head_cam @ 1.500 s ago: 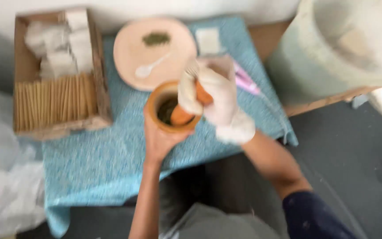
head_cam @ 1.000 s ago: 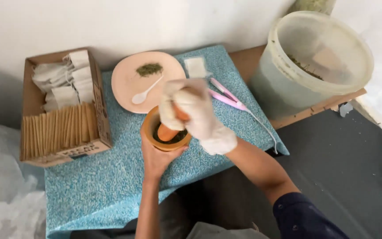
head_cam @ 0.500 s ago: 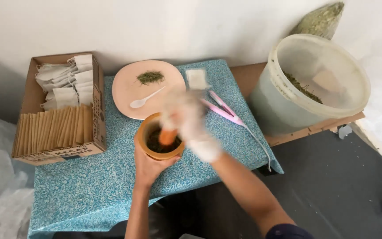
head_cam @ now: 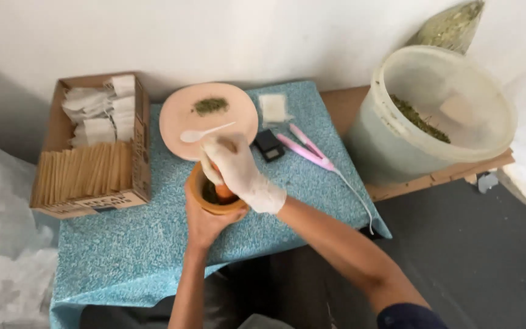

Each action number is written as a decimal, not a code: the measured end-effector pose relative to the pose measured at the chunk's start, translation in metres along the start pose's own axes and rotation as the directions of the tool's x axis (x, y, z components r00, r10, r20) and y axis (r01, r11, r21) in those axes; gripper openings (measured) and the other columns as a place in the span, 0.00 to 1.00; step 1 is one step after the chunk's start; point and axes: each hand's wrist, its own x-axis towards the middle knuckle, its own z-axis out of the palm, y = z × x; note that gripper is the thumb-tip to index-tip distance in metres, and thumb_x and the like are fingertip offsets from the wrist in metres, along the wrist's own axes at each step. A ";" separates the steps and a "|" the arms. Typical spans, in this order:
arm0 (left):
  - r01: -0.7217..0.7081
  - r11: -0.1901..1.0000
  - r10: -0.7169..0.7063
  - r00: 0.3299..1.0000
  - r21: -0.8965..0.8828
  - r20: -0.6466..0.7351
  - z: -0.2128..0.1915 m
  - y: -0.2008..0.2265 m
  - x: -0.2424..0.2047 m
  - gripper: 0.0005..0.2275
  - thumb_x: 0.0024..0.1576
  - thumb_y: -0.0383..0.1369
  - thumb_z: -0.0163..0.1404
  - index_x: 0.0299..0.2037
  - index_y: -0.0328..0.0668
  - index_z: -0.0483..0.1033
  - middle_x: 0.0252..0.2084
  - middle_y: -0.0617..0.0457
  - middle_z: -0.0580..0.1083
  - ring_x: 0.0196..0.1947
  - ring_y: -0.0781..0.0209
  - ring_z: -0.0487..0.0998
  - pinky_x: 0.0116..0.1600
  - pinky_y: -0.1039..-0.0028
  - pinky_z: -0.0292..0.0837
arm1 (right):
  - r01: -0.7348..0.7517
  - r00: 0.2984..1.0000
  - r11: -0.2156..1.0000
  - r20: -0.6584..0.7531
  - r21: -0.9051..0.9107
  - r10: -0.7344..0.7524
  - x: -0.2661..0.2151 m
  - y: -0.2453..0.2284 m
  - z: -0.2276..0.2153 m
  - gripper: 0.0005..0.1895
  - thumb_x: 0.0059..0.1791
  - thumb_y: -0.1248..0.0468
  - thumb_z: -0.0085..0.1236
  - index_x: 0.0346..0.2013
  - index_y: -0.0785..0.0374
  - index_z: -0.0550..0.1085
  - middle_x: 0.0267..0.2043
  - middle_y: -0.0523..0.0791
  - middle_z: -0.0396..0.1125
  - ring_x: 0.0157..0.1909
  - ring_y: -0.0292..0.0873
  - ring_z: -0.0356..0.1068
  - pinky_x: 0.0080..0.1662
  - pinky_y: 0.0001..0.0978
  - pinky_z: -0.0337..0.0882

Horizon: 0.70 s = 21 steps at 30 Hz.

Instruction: Transferring dried tea leaves from a large container into a mortar and grinding them with a pestle.

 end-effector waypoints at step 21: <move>0.002 0.997 -0.001 1.000 0.077 -0.019 0.003 0.018 0.011 0.35 0.29 0.41 0.80 0.45 0.32 0.76 0.38 0.42 0.80 0.40 0.60 0.80 0.55 0.56 0.81 | -0.053 0.952 0.996 0.306 0.072 0.028 0.004 0.030 -0.033 0.21 0.67 0.73 0.37 0.46 0.72 0.82 0.15 0.37 0.56 0.25 0.28 0.44 0.32 0.05 0.38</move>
